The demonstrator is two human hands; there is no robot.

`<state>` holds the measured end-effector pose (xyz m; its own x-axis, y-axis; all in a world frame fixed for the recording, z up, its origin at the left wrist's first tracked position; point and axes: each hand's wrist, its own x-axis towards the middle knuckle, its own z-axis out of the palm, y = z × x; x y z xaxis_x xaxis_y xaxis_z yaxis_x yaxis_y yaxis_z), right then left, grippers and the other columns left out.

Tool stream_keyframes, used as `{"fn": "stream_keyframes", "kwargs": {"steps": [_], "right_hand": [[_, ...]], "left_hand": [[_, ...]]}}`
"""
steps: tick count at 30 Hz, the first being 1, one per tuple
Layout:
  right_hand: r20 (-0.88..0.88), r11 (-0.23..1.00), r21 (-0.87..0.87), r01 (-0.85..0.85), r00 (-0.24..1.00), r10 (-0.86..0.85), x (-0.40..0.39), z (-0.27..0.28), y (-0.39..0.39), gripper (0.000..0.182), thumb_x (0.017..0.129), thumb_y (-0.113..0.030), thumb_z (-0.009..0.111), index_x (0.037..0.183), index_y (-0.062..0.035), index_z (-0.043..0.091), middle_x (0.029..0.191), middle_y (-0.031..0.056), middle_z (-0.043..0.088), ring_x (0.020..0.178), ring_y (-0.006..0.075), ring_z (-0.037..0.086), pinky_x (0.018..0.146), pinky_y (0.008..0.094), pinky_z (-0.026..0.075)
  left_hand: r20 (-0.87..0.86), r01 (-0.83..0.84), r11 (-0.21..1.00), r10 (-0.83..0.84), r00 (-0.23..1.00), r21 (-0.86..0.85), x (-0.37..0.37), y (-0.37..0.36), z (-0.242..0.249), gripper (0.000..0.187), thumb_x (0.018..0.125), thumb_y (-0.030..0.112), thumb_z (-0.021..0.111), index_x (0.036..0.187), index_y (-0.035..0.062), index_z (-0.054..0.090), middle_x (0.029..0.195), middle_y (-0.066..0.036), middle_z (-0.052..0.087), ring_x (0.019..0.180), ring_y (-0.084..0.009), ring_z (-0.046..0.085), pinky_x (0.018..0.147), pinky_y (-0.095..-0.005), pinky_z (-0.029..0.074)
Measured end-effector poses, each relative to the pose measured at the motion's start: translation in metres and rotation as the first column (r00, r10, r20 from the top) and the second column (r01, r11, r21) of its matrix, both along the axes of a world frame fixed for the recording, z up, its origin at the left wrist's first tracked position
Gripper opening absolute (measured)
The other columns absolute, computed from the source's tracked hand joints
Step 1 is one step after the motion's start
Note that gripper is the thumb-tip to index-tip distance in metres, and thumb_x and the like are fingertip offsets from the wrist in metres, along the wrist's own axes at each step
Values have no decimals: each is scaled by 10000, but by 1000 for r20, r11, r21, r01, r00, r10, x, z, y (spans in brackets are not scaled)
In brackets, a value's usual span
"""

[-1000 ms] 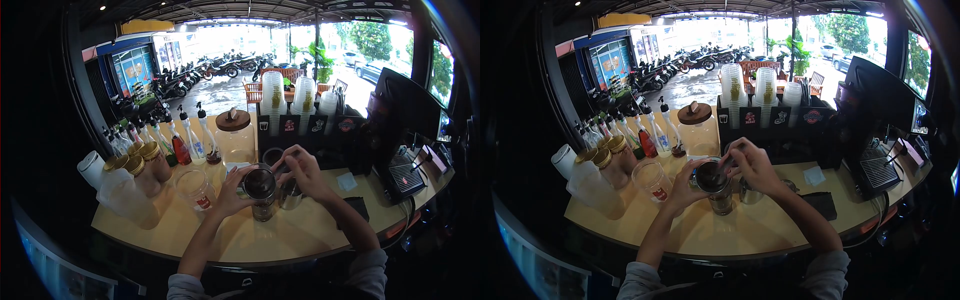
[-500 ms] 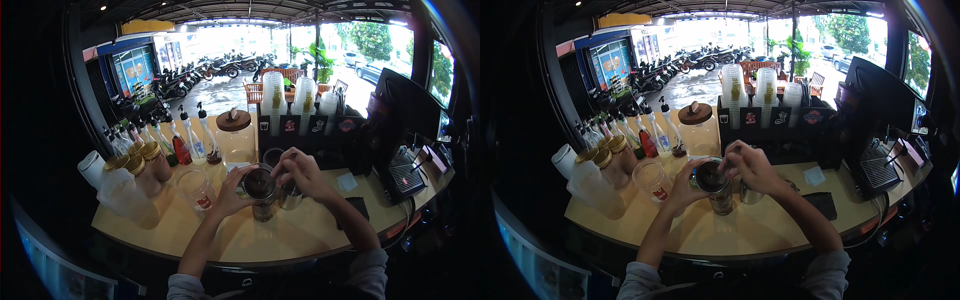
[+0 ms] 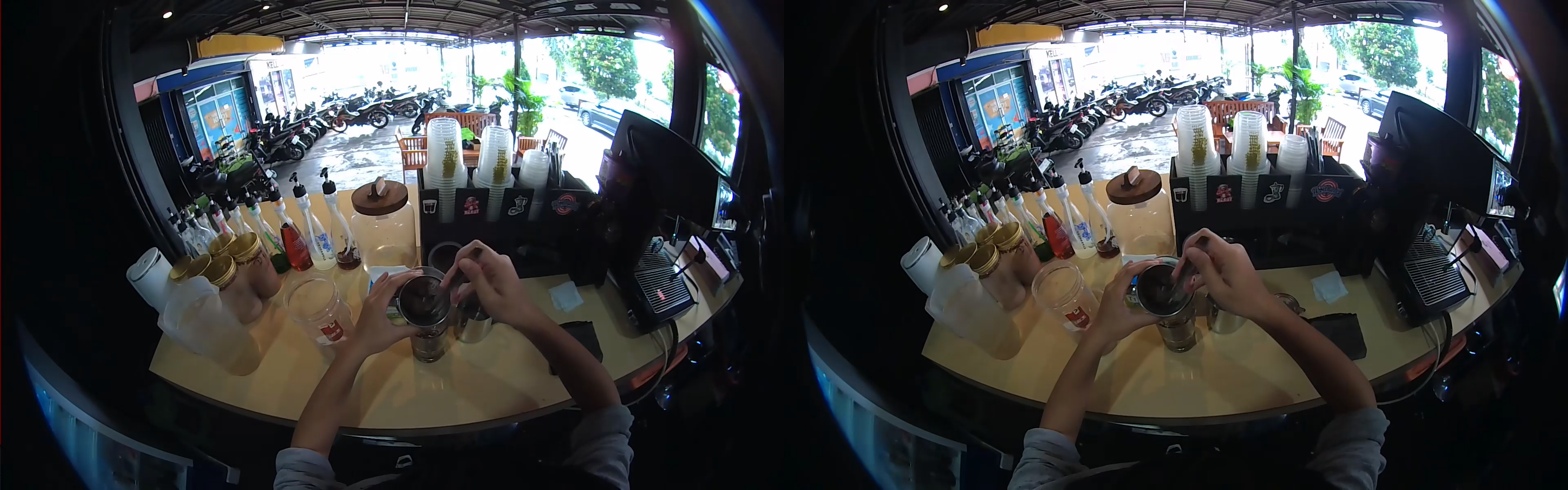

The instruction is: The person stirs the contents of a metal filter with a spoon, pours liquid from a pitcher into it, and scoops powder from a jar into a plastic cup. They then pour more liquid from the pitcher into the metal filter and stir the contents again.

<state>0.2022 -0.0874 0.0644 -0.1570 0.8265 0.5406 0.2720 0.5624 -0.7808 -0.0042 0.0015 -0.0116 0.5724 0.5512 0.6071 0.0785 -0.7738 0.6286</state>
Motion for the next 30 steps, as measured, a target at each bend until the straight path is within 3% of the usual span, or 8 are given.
{"fn": "stream_keyframes", "kwargs": {"steps": [4,7,10,13,24,27,29,30], "right_hand": [[-165,1000,-29,2,986,-7,-3,3,-1,175,1003,-132,395,959,22,466,786,97,666,693,91,646,617,239,562],[-60,1000,-15,18,998,-19,2,4,-2,185,1007,-147,399,971,21,469,814,107,665,703,97,646,619,241,564],[-174,1000,-14,12,985,-14,3,4,2,192,1009,-156,399,984,20,471,831,112,662,719,102,647,614,243,564],[-75,999,-32,-18,997,15,0,1,0,197,1010,-162,398,994,21,472,832,111,661,728,105,648,613,250,568],[-121,999,-14,41,992,-43,4,0,2,210,1012,-163,385,1007,33,461,855,126,658,732,131,658,629,259,580],[-199,999,-38,-27,980,18,-1,-5,0,192,1015,-156,377,1023,23,448,894,130,637,737,145,667,640,261,582],[-239,1000,1,15,971,-14,-3,-10,2,190,1015,-154,372,1026,20,446,892,130,636,737,143,666,638,262,583],[-280,998,36,59,959,-47,-5,-12,3,187,1016,-153,367,1029,18,443,889,130,634,737,141,664,636,262,584]], "left_hand": [[9,-14,1000,14,1000,18,-1,-2,4,811,586,271,854,1298,160,482,1291,-63,559,1227,-274,509,1122,-530,232],[-11,-29,999,30,1000,38,-2,-3,3,811,585,265,853,1298,159,482,1292,-62,558,1224,-272,511,1124,-523,231],[3,-18,1000,17,1000,22,1,-4,0,816,582,259,854,1300,160,481,1292,-58,558,1219,-271,516,1125,-519,232],[18,-12,1000,12,1000,25,3,-2,-3,823,578,258,855,1303,160,478,1287,-56,563,1211,-272,523,1123,-523,237],[65,-28,999,27,998,16,3,-2,-9,830,571,251,862,1297,140,476,1256,-62,584,1187,-288,541,1122,-533,230],[92,-59,998,57,994,18,5,-1,-13,828,561,236,872,1282,121,481,1223,-91,595,1173,-280,550,1094,-485,304],[139,-55,997,47,989,54,7,-2,-14,840,548,207,911,1245,42,473,1202,-112,587,1114,-210,580,962,-332,464],[138,-54,997,46,989,53,8,-4,-15,840,548,207,911,1245,42,473,1202,-112,587,1114,-210,580,962,-332,464]]}}
